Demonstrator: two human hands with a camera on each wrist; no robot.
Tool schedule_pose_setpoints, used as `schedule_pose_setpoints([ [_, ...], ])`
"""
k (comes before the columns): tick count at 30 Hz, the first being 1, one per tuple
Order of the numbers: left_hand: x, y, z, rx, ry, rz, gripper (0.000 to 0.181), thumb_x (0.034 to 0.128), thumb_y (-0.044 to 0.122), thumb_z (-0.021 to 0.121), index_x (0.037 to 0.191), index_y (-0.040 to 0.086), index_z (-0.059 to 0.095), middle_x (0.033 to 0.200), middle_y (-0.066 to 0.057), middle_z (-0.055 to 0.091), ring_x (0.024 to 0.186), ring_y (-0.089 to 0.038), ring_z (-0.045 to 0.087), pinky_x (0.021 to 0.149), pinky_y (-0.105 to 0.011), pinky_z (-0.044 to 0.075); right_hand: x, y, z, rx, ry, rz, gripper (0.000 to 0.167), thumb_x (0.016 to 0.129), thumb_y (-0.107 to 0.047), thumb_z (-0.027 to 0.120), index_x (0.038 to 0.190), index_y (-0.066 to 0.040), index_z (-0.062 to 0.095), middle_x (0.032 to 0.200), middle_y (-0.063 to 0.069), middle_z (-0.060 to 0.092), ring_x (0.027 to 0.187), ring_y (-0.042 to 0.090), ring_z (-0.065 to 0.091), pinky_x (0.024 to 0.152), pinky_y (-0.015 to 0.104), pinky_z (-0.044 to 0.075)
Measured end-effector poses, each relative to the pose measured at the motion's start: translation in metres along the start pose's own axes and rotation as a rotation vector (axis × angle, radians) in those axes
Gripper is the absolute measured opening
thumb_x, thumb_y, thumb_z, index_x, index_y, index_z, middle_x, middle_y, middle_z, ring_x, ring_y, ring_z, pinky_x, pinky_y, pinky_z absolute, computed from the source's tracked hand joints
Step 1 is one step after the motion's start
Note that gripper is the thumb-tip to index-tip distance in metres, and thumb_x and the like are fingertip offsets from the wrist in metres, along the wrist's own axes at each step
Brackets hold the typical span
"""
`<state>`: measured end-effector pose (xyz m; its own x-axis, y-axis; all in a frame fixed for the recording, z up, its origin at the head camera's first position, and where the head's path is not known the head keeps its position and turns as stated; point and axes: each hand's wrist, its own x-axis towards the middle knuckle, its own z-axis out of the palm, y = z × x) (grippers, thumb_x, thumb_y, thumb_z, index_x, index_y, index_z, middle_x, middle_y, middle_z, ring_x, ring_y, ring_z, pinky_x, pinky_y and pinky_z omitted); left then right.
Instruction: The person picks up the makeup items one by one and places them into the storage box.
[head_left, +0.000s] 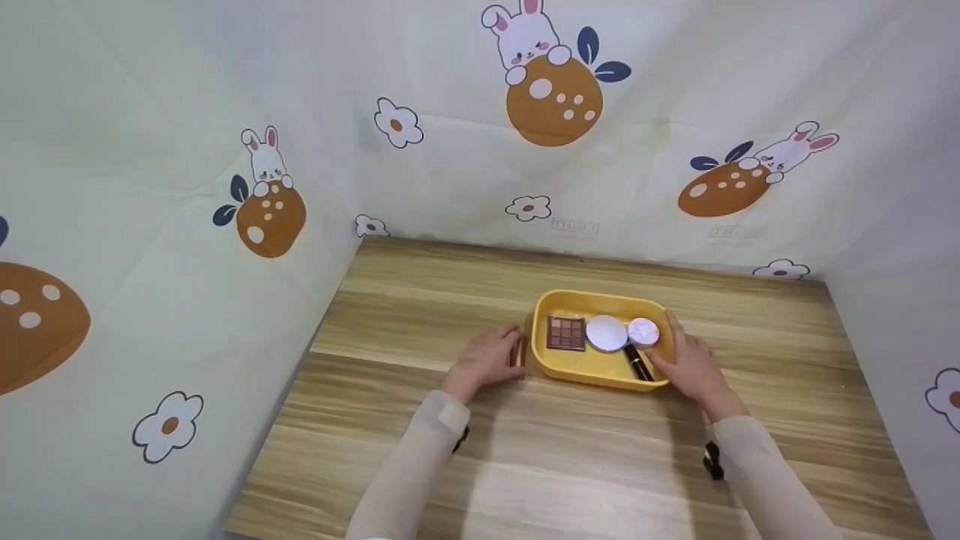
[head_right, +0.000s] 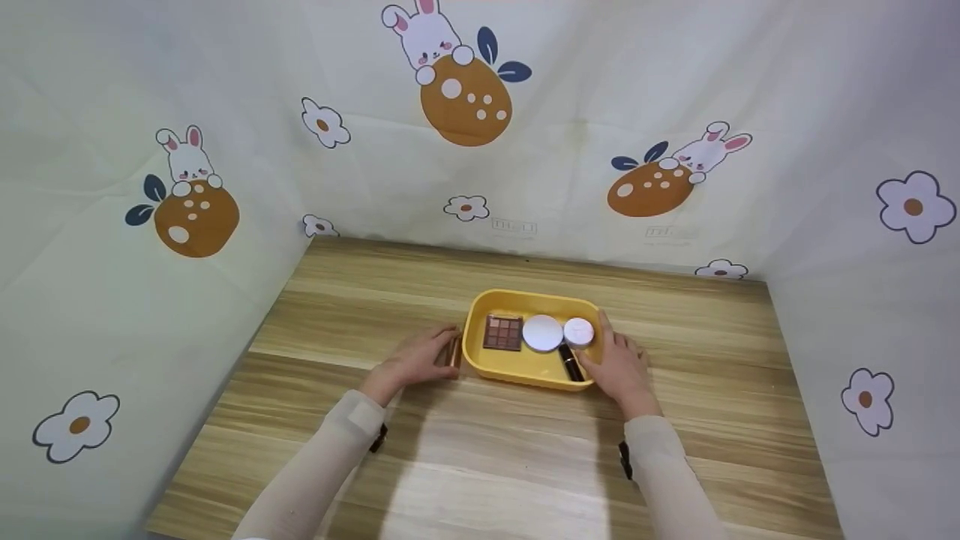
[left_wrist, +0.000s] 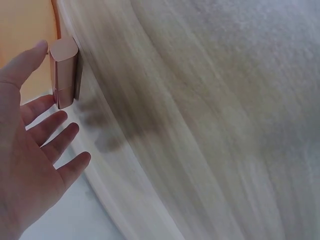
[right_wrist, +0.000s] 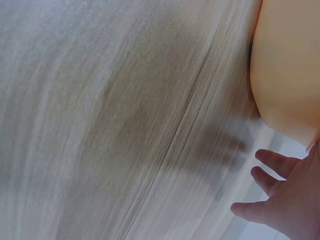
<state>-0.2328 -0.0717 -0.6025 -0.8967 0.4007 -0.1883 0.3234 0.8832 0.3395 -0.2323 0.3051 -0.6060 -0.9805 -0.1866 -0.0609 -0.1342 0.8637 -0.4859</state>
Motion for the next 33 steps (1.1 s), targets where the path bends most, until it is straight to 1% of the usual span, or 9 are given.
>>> schedule_pose_setpoints([
  [6,-0.0005,-0.0015,0.0030,0.007,-0.004,0.012,0.083,0.0862,0.048,0.073,0.153,0.012,0.038,0.160,-0.008,0.037,0.146,-0.028,0.039,0.121,-0.045,0.033,-0.0002,0.0002,-0.0010,0.008,-0.010,0.005,0.090,0.098,-0.049,0.055,0.160,-0.010,0.003,0.143,0.042,0.042,0.132,0.063,0.035,0.111,0.074,0.024],
  [11,-0.0011,-0.0017,0.0047,0.014,-0.008,0.022,0.088,0.0833,0.047,0.077,0.154,0.015,0.036,0.162,-0.008,0.035,0.147,-0.029,0.037,0.122,-0.046,0.031,-0.0003,0.0011,-0.0006,0.012,-0.019,0.013,0.090,0.098,-0.050,0.054,0.160,-0.010,0.002,0.145,0.042,0.039,0.133,0.063,0.033,0.111,0.074,0.023],
  [14,-0.0015,-0.0017,0.0056,0.028,0.007,0.033,0.088,0.0816,0.046,0.079,0.153,0.015,0.038,0.159,-0.008,0.039,0.145,-0.028,0.039,0.121,-0.046,0.032,0.0000,0.0015,0.0000,0.003,-0.013,0.011,0.091,0.097,-0.051,0.054,0.160,-0.010,0.003,0.144,0.041,0.041,0.133,0.062,0.034,0.111,0.074,0.023],
  [18,-0.0013,-0.0018,0.0068,0.039,0.022,0.039,0.086,0.0813,0.044,0.080,0.151,0.014,0.040,0.155,-0.006,0.045,0.144,-0.026,0.042,0.121,-0.045,0.033,0.0006,0.0017,0.0005,-0.005,-0.007,0.013,0.091,0.097,-0.052,0.054,0.160,-0.010,0.004,0.144,0.040,0.042,0.133,0.061,0.036,0.110,0.073,0.024],
  [24,-0.0004,-0.0018,0.0083,0.047,0.007,0.029,0.085,0.0828,0.043,0.079,0.152,0.015,0.039,0.155,-0.005,0.046,0.144,-0.025,0.042,0.122,-0.045,0.030,0.0013,0.0021,0.0006,-0.002,-0.018,0.026,0.091,0.097,-0.052,0.054,0.160,-0.011,0.002,0.146,0.040,0.040,0.133,0.061,0.035,0.111,0.073,0.023],
  [33,0.0004,-0.0007,0.0086,0.059,0.010,0.034,0.083,0.0834,0.042,0.078,0.151,0.014,0.040,0.152,-0.005,0.048,0.142,-0.024,0.044,0.122,-0.043,0.031,0.0012,0.0025,0.0007,0.011,-0.027,0.026,0.092,0.097,-0.051,0.055,0.161,-0.011,0.002,0.148,0.039,0.037,0.134,0.060,0.034,0.110,0.073,0.025],
])
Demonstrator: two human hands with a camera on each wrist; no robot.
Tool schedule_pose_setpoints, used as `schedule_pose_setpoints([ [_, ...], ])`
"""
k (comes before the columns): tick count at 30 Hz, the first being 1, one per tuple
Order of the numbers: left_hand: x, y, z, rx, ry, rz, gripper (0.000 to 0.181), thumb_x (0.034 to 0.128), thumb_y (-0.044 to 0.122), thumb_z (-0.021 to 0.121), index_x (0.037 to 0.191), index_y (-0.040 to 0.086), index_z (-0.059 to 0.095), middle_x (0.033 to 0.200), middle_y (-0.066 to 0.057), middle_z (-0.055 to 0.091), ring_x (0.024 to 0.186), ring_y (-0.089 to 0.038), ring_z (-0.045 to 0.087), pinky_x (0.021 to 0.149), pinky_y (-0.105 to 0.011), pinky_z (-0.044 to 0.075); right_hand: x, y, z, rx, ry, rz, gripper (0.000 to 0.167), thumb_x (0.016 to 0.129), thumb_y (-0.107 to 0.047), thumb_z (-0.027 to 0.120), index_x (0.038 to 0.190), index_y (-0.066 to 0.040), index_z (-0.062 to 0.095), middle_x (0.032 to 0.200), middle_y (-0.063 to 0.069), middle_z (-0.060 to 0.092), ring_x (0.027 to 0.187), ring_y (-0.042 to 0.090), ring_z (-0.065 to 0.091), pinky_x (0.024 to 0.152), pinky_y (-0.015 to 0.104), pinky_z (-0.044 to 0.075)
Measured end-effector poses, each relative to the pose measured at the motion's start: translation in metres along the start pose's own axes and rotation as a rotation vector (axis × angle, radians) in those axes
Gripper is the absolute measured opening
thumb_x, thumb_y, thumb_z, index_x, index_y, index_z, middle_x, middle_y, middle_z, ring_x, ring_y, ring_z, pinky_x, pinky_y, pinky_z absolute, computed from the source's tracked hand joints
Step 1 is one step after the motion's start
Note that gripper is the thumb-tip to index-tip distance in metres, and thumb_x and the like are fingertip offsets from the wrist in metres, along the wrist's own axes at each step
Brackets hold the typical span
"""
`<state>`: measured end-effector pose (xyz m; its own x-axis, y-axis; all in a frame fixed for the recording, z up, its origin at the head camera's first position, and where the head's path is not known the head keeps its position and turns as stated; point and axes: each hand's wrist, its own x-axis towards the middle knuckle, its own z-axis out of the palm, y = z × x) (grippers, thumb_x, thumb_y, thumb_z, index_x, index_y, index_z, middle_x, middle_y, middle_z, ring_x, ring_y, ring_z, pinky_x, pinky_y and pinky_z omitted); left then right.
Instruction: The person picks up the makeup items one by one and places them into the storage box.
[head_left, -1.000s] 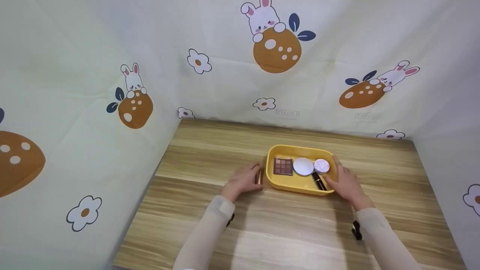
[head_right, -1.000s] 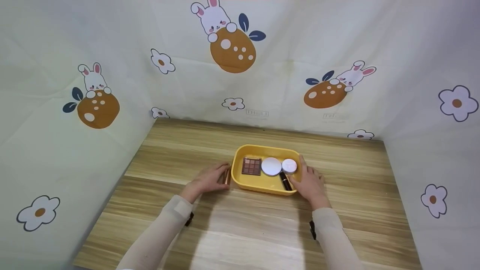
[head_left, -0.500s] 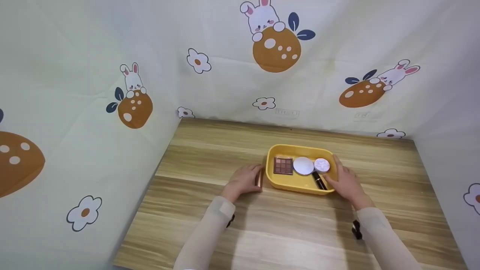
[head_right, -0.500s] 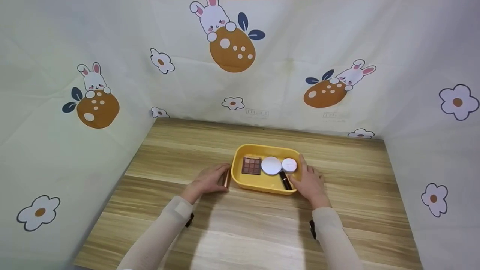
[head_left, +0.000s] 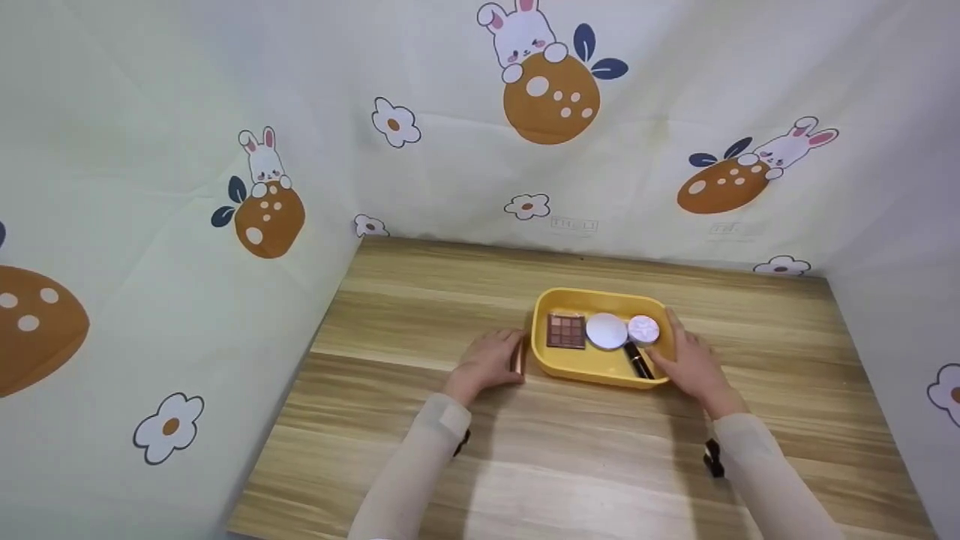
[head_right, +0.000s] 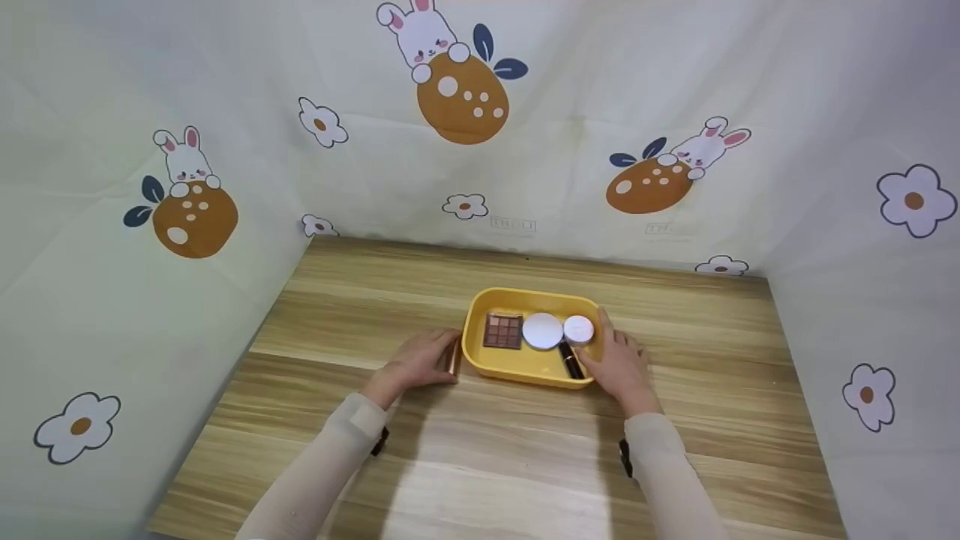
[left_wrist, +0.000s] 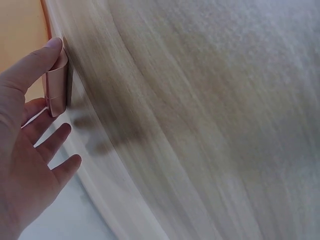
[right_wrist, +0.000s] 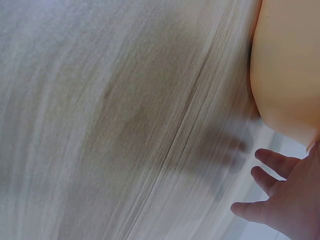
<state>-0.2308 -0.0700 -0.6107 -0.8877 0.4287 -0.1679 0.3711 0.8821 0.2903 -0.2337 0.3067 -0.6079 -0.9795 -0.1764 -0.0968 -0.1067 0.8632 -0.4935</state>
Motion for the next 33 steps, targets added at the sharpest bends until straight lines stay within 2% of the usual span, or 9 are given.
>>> schedule_pose_setpoints([
  [8,-0.001,0.000,-0.001,-0.018,0.004,0.003,0.081,0.0838,0.042,0.078,0.150,0.014,0.041,0.150,-0.007,0.050,0.141,-0.025,0.045,0.121,-0.043,0.033,0.000,0.000,0.000,-0.004,0.013,-0.015,0.091,0.097,-0.050,0.055,0.160,-0.010,0.002,0.147,0.040,0.038,0.133,0.062,0.035,0.111,0.073,0.025],
  [15,-0.001,-0.002,-0.002,0.000,0.047,0.026,0.080,0.0807,0.042,0.080,0.146,0.013,0.044,0.140,-0.007,0.057,0.127,-0.026,0.056,0.110,-0.043,0.045,-0.001,-0.001,0.000,-0.008,0.020,-0.023,0.091,0.098,-0.051,0.053,0.159,-0.005,0.005,0.146,0.040,0.040,0.131,0.062,0.037,0.111,0.072,0.025],
  [18,0.000,-0.003,-0.004,-0.004,0.045,0.026,0.079,0.0810,0.041,0.080,0.146,0.013,0.045,0.140,-0.007,0.057,0.127,-0.026,0.057,0.109,-0.043,0.046,0.000,-0.001,0.000,-0.013,0.016,-0.020,0.092,0.098,-0.052,0.053,0.160,-0.006,0.004,0.146,0.039,0.040,0.132,0.062,0.036,0.111,0.072,0.025],
  [24,0.000,-0.003,-0.008,-0.024,0.029,0.005,0.079,0.0811,0.039,0.080,0.146,0.013,0.044,0.140,-0.008,0.057,0.129,-0.027,0.056,0.109,-0.043,0.046,0.000,-0.001,0.000,-0.015,0.015,-0.019,0.091,0.098,-0.051,0.053,0.160,-0.006,0.004,0.147,0.040,0.039,0.131,0.063,0.036,0.111,0.074,0.024],
  [33,-0.001,-0.004,-0.016,-0.101,0.002,-0.041,0.079,0.0837,0.036,0.079,0.149,0.013,0.041,0.147,-0.009,0.052,0.135,-0.028,0.051,0.114,-0.043,0.042,-0.001,-0.002,-0.001,-0.006,0.009,-0.020,0.091,0.098,-0.052,0.053,0.159,-0.006,0.004,0.147,0.041,0.038,0.132,0.063,0.035,0.111,0.074,0.024],
])
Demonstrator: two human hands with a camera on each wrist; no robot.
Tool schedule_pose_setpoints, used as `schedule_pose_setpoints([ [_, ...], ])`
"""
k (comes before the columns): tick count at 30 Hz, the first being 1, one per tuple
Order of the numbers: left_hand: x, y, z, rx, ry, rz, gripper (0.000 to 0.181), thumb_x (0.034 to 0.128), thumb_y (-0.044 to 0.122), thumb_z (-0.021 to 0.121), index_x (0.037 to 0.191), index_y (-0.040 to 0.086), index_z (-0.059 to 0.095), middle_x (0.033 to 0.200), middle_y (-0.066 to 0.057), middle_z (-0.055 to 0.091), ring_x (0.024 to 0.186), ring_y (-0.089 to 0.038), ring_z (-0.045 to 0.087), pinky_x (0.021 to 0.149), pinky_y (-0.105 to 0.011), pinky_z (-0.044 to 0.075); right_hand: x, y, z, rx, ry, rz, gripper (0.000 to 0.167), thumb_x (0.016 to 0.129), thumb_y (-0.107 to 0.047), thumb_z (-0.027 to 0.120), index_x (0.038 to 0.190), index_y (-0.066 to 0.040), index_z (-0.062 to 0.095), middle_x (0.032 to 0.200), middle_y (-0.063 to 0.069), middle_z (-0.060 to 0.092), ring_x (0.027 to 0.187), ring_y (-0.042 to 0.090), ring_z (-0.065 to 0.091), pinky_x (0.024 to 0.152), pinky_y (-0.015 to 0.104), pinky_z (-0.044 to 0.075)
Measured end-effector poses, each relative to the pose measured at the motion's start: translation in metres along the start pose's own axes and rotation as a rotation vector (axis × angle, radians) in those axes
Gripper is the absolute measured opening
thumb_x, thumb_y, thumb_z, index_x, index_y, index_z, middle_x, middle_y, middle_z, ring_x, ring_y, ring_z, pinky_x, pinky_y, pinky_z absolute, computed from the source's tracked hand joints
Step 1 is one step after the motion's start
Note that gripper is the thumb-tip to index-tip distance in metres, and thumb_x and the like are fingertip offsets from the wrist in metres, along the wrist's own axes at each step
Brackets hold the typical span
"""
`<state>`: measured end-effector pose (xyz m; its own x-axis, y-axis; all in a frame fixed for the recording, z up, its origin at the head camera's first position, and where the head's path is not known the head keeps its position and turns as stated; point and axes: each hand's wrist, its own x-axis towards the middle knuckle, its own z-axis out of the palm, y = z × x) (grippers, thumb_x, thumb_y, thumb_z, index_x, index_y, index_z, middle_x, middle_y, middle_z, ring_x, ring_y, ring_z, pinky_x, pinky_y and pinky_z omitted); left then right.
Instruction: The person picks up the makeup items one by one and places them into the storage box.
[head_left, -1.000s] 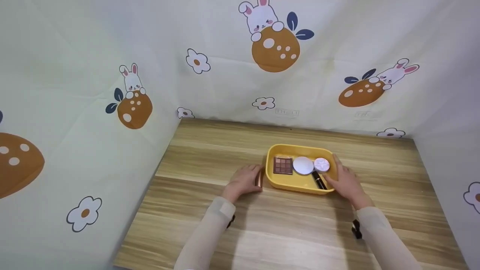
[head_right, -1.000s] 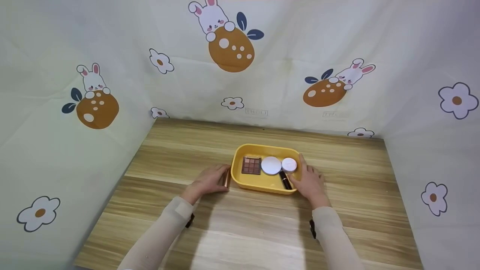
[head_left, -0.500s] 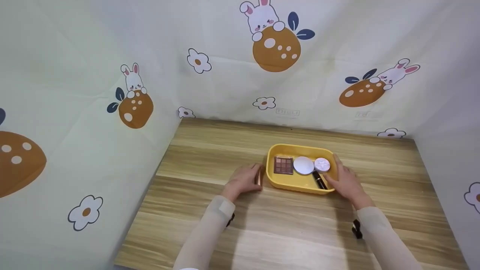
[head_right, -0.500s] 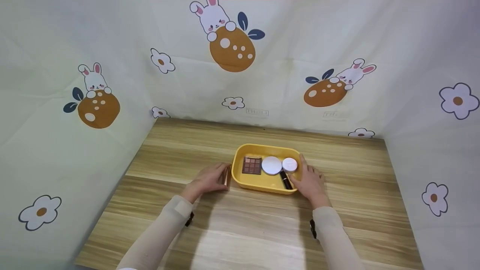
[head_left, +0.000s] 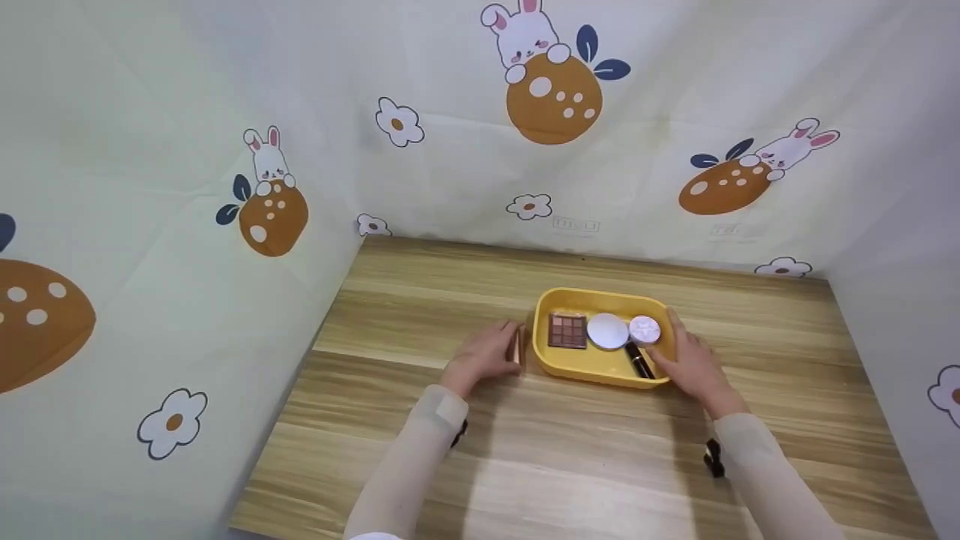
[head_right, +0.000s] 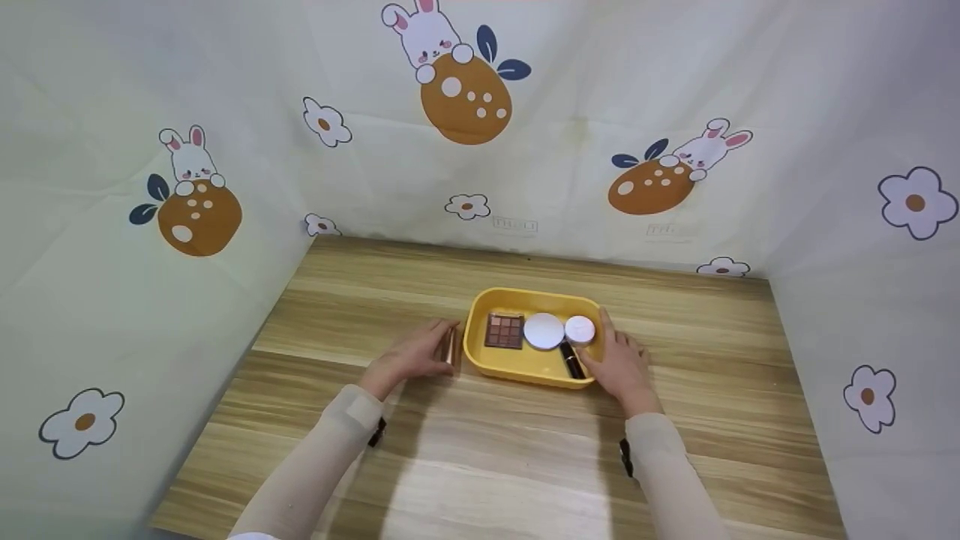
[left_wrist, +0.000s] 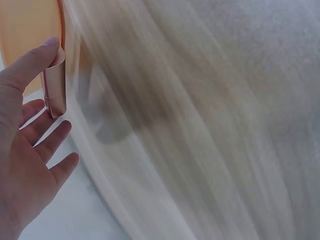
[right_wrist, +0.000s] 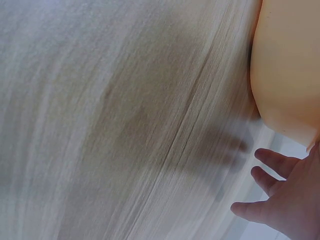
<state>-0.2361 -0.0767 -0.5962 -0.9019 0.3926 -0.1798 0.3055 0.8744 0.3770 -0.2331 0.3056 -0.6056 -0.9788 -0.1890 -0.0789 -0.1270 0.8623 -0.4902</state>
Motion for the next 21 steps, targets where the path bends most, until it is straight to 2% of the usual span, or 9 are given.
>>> schedule_pose_setpoints([
  [5,-0.001,0.001,-0.005,-0.040,-0.008,-0.015,0.078,0.0846,0.033,0.078,0.150,0.011,0.041,0.150,-0.010,0.048,0.138,-0.028,0.048,0.118,-0.042,0.038,0.000,0.000,0.001,0.005,0.001,0.000,0.091,0.098,-0.052,0.053,0.160,-0.008,0.003,0.145,0.041,0.040,0.132,0.062,0.036,0.111,0.073,0.025],
  [12,0.000,0.000,-0.011,0.008,0.024,0.021,0.081,0.0830,0.034,0.080,0.150,0.011,0.041,0.148,-0.010,0.049,0.138,-0.029,0.047,0.118,-0.041,0.037,-0.001,-0.001,0.001,0.016,0.021,-0.008,0.089,0.098,-0.049,0.055,0.160,-0.008,0.006,0.145,0.041,0.040,0.132,0.062,0.036,0.112,0.072,0.023],
  [16,0.002,-0.001,-0.016,0.006,0.028,0.011,0.082,0.0829,0.034,0.080,0.150,0.011,0.040,0.150,-0.010,0.048,0.140,-0.029,0.045,0.119,-0.041,0.036,0.000,0.000,0.001,0.012,0.011,0.004,0.091,0.098,-0.050,0.054,0.160,-0.010,0.002,0.146,0.041,0.038,0.133,0.063,0.034,0.113,0.072,0.022],
  [21,0.004,-0.003,-0.024,0.064,0.065,0.029,0.081,0.0834,0.034,0.079,0.150,0.009,0.041,0.149,-0.011,0.049,0.138,-0.030,0.048,0.118,-0.042,0.038,0.000,0.001,0.001,0.012,0.010,-0.002,0.091,0.098,-0.051,0.054,0.160,-0.009,0.003,0.146,0.041,0.038,0.133,0.064,0.034,0.112,0.072,0.022],
])
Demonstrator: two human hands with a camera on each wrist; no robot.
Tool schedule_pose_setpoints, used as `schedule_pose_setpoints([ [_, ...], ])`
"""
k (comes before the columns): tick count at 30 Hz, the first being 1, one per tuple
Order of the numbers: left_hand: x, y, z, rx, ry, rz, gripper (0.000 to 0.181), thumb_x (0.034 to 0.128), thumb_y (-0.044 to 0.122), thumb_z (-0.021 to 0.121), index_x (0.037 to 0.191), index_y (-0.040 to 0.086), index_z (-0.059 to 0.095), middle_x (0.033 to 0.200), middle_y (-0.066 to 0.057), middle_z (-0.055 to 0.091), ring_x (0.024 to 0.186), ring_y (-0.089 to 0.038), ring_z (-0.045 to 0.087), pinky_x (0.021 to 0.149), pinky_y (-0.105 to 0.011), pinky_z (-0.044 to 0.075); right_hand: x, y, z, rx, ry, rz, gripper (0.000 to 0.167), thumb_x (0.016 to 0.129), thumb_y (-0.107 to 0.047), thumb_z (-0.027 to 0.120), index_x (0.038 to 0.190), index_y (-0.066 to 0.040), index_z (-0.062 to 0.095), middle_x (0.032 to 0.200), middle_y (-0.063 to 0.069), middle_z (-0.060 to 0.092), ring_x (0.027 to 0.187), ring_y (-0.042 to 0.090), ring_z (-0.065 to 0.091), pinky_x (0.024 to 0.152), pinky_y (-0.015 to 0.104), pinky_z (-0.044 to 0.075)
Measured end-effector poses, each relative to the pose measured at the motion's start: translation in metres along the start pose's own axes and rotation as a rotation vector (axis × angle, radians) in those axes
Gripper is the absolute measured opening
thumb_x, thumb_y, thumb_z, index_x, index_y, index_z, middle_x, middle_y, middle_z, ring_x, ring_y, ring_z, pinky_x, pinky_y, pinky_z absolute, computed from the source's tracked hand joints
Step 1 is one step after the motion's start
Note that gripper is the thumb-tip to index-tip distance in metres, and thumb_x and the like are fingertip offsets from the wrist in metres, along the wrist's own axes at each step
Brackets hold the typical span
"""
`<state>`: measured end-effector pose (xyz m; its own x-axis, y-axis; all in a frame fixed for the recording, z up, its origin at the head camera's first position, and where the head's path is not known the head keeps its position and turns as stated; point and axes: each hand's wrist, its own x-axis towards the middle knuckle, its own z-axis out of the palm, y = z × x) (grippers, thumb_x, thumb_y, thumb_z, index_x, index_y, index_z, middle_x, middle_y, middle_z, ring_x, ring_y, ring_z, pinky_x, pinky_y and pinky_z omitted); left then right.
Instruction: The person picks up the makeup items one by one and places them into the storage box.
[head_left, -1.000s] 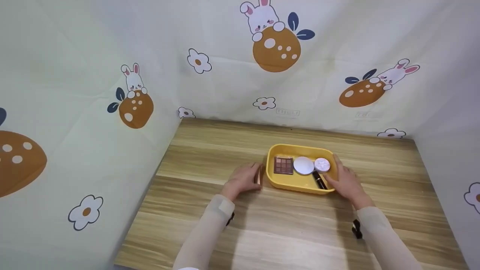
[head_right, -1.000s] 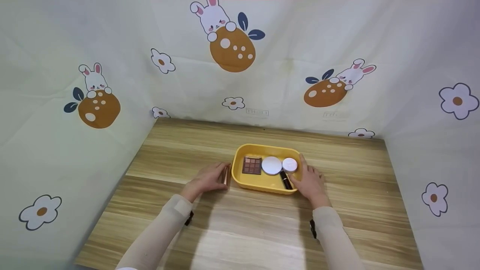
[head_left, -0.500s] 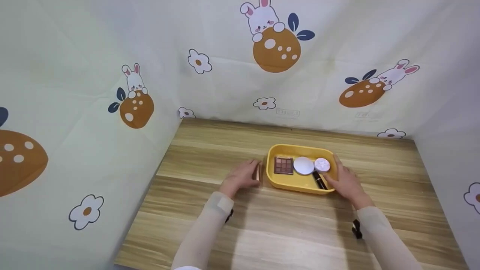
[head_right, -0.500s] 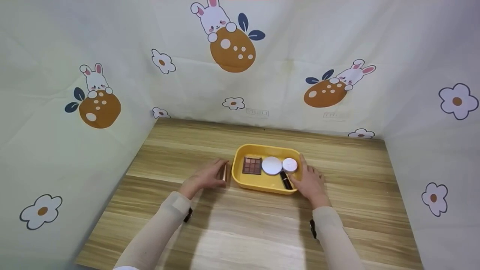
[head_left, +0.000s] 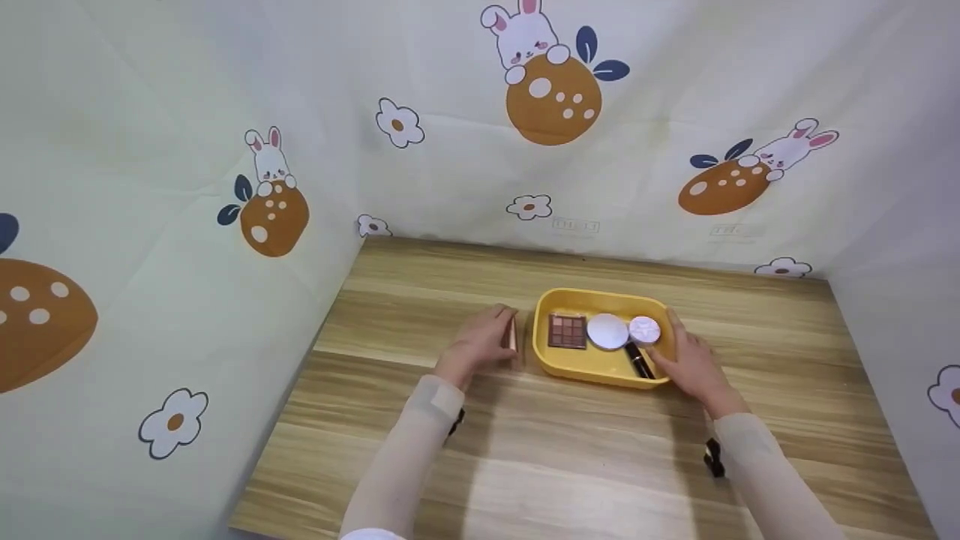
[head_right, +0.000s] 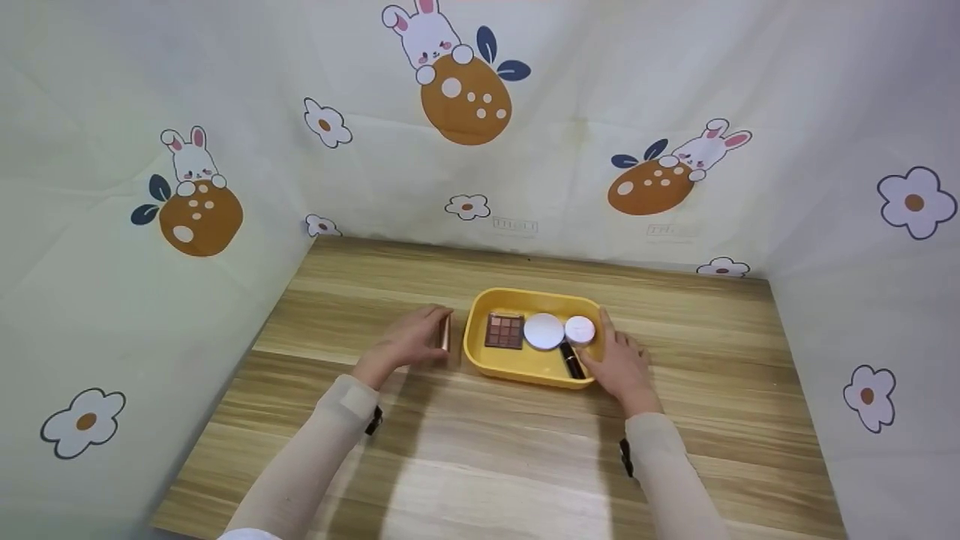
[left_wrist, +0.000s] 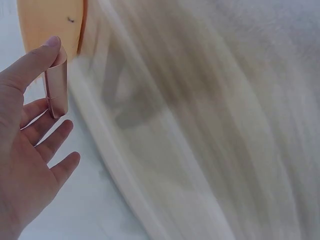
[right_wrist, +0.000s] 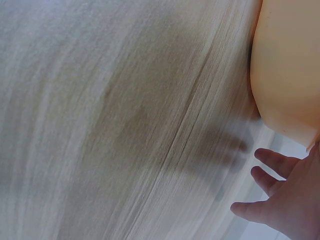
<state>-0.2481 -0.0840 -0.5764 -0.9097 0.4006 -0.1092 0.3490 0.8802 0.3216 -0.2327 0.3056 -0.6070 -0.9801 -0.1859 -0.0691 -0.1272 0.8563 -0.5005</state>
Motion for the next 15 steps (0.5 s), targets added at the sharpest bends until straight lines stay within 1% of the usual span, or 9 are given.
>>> schedule_pose_setpoints([
  [4,0.002,0.000,-0.006,0.023,0.021,0.010,0.080,0.0829,0.035,0.080,0.149,0.008,0.042,0.148,-0.011,0.050,0.136,-0.030,0.049,0.117,-0.042,0.039,-0.001,-0.001,-0.001,0.011,-0.005,0.003,0.091,0.098,-0.050,0.055,0.160,-0.009,0.003,0.146,0.041,0.038,0.133,0.064,0.033,0.112,0.072,0.021],
  [9,0.004,0.001,-0.012,-0.005,0.008,-0.011,0.083,0.0831,0.035,0.080,0.150,0.009,0.040,0.151,-0.012,0.046,0.140,-0.031,0.045,0.118,-0.044,0.037,0.000,-0.001,-0.002,0.014,-0.009,0.000,0.091,0.098,-0.050,0.054,0.160,-0.009,0.002,0.147,0.041,0.037,0.134,0.063,0.033,0.113,0.072,0.020],
  [12,0.005,0.002,-0.015,0.002,0.000,-0.024,0.083,0.0839,0.037,0.079,0.151,0.009,0.039,0.154,-0.012,0.044,0.142,-0.031,0.043,0.119,-0.044,0.036,0.000,-0.001,-0.001,0.016,-0.010,0.000,0.091,0.098,-0.050,0.054,0.160,-0.009,0.002,0.148,0.040,0.036,0.134,0.062,0.033,0.113,0.072,0.020],
  [15,0.007,0.003,-0.018,0.018,0.003,-0.022,0.083,0.0843,0.037,0.078,0.151,0.009,0.039,0.154,-0.013,0.044,0.142,-0.031,0.043,0.120,-0.043,0.035,0.000,0.000,0.000,0.013,-0.010,0.002,0.091,0.098,-0.051,0.054,0.160,-0.009,0.003,0.147,0.040,0.038,0.134,0.063,0.033,0.113,0.072,0.021],
])
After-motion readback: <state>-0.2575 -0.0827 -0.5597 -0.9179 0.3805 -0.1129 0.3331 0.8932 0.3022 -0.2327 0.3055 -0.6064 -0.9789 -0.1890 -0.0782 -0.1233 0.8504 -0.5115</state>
